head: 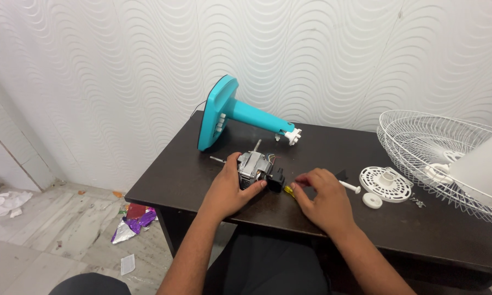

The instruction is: The person disassembles an electric fan on a table. Using a screwdriver, they remove screws from the motor housing and the fan base, then separate the motor from the base and set the parts aside.

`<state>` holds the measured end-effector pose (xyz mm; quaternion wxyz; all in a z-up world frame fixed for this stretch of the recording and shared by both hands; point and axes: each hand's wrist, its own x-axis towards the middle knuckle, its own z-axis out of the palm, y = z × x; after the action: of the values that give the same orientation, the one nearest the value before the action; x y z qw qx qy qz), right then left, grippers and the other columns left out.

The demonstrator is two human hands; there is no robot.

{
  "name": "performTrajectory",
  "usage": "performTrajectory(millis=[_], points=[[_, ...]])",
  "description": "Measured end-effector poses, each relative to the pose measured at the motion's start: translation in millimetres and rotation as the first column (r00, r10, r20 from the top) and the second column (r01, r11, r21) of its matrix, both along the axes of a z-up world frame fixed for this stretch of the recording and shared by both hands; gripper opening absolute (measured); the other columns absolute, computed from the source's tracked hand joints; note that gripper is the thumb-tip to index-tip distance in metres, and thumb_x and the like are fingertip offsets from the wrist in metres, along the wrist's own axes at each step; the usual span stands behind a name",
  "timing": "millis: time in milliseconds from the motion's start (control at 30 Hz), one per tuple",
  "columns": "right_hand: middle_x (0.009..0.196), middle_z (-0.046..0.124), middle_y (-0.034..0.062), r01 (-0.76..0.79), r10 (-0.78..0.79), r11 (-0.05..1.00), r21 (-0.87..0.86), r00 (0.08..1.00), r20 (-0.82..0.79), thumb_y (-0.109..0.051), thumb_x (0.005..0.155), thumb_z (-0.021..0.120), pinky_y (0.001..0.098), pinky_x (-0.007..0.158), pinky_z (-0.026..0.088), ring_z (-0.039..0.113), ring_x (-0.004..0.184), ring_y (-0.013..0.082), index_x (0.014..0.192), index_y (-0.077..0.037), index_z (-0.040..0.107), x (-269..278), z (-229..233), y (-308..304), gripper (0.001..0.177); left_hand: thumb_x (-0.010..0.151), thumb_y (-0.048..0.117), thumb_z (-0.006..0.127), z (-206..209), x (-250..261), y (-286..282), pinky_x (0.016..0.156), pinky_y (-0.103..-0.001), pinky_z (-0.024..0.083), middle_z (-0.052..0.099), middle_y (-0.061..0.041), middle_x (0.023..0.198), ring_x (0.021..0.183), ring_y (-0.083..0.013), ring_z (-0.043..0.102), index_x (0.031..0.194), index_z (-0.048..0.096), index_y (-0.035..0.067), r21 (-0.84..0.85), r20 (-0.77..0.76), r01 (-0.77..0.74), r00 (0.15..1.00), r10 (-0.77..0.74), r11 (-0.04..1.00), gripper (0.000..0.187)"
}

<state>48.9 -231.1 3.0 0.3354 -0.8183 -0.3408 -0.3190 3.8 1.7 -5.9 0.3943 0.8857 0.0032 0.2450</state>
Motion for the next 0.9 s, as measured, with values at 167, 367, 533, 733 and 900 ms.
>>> performTrajectory(millis=[167,367,533,733,900], points=[[0.092,0.067,0.0086,-0.128,0.12,0.99,0.061,0.986,0.119,-0.014,0.077,0.079,0.0393,0.079,0.051,0.064,0.091,0.0292,0.089,-0.005,0.071,-5,5,20,0.017,0.077,0.047,0.079,0,-1,-1,0.1,-0.045,0.052,0.06,-0.029,0.135,0.122,-0.0409,0.064,0.146,0.036,-0.001,-0.025,0.017,0.013,1.0,-0.013,1.0,0.095],[0.097,0.065,0.0095,-0.155,0.149,0.985,0.079,0.985,0.082,-0.014,0.078,0.079,0.0399,0.084,0.051,0.064,0.097,0.0295,0.089,-0.004,0.068,0,9,41,0.018,0.079,0.045,0.081,-2,-1,1,0.099,-0.046,0.05,0.057,-0.032,0.136,0.122,-0.044,0.061,0.146,0.035,-0.004,0.006,0.08,0.026,0.996,-0.026,1.0,0.095],[0.098,0.064,0.0098,-0.146,0.141,0.984,0.099,0.988,0.06,-0.012,0.082,0.077,0.0409,0.085,0.051,0.064,0.098,0.0301,0.091,-0.004,0.069,-2,3,44,0.015,0.079,0.045,0.081,-6,1,3,0.099,-0.046,0.051,0.059,-0.032,0.134,0.121,-0.0441,0.062,0.145,0.036,-0.004,0.01,0.102,0.027,0.994,-0.028,1.0,0.094],[0.098,0.064,0.0104,-0.17,0.166,0.974,0.15,0.985,0.037,-0.012,0.084,0.076,0.0399,0.084,0.051,0.064,0.098,0.0308,0.092,-0.004,0.068,-2,0,44,0.014,0.079,0.043,0.082,-2,-2,0,0.096,-0.046,0.051,0.06,-0.031,0.133,0.119,-0.0437,0.063,0.145,0.037,-0.003,0.013,0.11,0.014,0.994,-0.015,1.0,0.091],[0.1,0.063,0.0108,-0.2,0.197,0.964,0.174,0.98,0.033,-0.01,0.085,0.072,0.0407,0.088,0.05,0.061,0.101,0.0321,0.093,-0.004,0.064,-1,-1,45,0.013,0.076,0.042,0.082,3,-7,-2,0.094,-0.044,0.053,0.066,-0.028,0.124,0.115,-0.0409,0.067,0.143,0.04,0.0,-0.012,0.067,0.002,0.998,-0.001,1.0,0.09]])
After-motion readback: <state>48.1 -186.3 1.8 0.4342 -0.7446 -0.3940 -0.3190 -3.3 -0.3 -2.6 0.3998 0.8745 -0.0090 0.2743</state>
